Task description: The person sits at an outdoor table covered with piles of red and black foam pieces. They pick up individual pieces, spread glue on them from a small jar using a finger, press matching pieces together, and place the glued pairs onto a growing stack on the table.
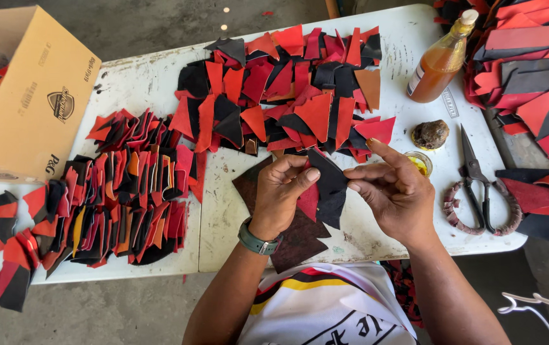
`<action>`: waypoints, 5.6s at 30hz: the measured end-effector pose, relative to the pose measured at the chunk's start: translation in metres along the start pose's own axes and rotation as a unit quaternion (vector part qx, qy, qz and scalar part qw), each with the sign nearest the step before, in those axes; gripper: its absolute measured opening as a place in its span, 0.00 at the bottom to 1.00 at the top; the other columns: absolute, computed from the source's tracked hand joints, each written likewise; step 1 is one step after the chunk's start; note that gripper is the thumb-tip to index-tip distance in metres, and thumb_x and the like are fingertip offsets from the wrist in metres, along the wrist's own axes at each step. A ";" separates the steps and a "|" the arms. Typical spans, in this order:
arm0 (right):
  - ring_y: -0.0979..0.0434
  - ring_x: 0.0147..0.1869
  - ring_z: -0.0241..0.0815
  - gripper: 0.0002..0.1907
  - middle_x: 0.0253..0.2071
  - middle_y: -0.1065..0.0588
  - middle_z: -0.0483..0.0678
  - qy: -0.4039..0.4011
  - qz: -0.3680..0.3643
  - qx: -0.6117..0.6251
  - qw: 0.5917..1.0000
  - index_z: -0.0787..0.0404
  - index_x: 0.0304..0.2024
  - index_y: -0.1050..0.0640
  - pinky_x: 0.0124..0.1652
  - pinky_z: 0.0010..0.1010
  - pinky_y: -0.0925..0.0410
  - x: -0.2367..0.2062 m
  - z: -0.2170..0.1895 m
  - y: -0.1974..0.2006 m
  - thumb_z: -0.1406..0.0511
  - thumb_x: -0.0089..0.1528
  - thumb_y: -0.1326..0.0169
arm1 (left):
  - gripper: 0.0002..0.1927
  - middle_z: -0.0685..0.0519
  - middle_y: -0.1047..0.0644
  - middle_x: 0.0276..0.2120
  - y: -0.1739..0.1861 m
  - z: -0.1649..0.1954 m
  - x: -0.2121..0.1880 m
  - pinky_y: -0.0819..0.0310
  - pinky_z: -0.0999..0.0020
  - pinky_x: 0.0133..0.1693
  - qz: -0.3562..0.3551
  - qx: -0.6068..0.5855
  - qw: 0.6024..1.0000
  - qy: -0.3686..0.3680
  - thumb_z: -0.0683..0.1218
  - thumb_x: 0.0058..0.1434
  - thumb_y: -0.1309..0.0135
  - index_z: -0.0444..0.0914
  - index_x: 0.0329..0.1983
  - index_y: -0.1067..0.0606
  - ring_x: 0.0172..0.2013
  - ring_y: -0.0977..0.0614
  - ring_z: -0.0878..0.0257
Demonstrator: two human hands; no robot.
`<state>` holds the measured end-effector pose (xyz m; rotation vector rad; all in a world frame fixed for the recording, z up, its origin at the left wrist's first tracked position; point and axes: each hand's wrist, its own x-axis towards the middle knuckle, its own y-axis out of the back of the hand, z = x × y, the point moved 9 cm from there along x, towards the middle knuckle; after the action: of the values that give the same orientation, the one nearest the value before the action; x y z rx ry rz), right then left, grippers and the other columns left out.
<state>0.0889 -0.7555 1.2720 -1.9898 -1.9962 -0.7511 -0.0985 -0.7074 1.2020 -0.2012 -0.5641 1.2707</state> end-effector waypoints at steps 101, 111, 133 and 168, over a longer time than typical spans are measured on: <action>0.26 0.60 0.52 0.24 0.54 0.30 0.57 0.175 -0.107 -0.163 0.965 0.63 0.53 0.19 0.58 0.41 0.31 -0.006 -0.061 -0.017 0.59 0.56 0.37 | 0.14 0.57 0.20 0.36 -0.014 0.015 -0.005 0.25 0.77 0.41 -0.138 0.005 0.990 0.027 0.39 0.60 0.31 0.36 0.44 0.26 0.38 0.21 0.73; 0.30 0.62 0.55 0.25 0.56 0.32 0.57 0.232 -0.064 -0.232 0.943 0.56 0.52 0.18 0.62 0.45 0.34 -0.015 -0.074 -0.010 0.53 0.56 0.37 | 0.15 0.57 0.21 0.35 -0.009 0.019 -0.005 0.26 0.76 0.41 -0.125 0.041 0.991 0.002 0.41 0.58 0.30 0.39 0.39 0.27 0.36 0.22 0.73; 0.31 0.61 0.57 0.29 0.56 0.30 0.58 0.237 -0.058 -0.317 0.916 0.59 0.52 0.17 0.58 0.48 0.37 -0.026 -0.089 -0.023 0.54 0.51 0.28 | 0.14 0.49 0.19 0.39 -0.013 0.045 -0.019 0.22 0.73 0.43 -0.072 0.082 0.989 -0.096 0.39 0.61 0.33 0.37 0.39 0.29 0.40 0.18 0.69; 0.36 0.67 0.56 0.31 0.58 0.32 0.59 0.185 -0.153 -0.236 0.942 0.55 0.54 0.19 0.64 0.49 0.40 -0.007 -0.059 0.017 0.59 0.46 0.32 | 0.15 0.46 0.19 0.37 -0.031 0.017 -0.009 0.22 0.75 0.38 -0.084 0.113 0.988 -0.070 0.39 0.61 0.32 0.35 0.38 0.30 0.37 0.18 0.69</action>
<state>0.0940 -0.7921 1.3212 -1.5789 -2.0412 -1.6748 -0.0826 -0.7276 1.2282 0.1245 -0.5395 1.1795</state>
